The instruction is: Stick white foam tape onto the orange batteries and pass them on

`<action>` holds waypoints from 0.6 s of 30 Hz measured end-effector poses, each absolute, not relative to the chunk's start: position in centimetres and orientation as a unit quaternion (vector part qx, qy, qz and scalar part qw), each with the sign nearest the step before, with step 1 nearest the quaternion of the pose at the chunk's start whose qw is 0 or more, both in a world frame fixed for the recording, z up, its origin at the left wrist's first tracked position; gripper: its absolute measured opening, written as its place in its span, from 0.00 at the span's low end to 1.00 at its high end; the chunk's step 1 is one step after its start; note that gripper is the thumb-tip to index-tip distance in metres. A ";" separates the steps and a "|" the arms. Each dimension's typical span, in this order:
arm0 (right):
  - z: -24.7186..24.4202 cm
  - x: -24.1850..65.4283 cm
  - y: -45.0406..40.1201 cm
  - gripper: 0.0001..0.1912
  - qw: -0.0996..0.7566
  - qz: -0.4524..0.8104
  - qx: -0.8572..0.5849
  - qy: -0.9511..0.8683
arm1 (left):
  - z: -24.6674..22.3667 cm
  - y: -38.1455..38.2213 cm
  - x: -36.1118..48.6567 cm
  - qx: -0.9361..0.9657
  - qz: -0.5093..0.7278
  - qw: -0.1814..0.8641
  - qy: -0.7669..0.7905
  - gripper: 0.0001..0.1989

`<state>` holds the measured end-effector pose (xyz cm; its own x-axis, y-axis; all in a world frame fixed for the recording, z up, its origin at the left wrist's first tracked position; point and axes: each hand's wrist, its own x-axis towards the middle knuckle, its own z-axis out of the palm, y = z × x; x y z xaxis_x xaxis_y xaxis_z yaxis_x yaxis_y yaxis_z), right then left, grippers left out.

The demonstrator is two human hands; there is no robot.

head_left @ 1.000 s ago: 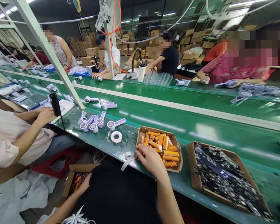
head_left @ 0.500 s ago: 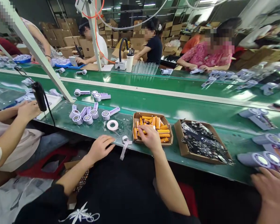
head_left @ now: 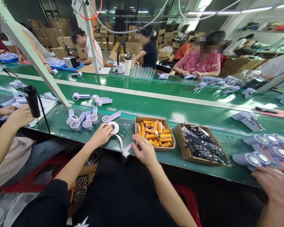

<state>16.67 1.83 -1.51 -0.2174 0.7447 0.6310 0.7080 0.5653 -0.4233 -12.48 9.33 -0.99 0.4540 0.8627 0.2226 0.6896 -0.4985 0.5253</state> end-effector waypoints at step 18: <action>-0.2 12.7 -3.4 0.31 0.308 0.506 -0.417 -0.690 | 0.7 5.0 -11.2 0.868 0.352 -0.075 0.343 0.16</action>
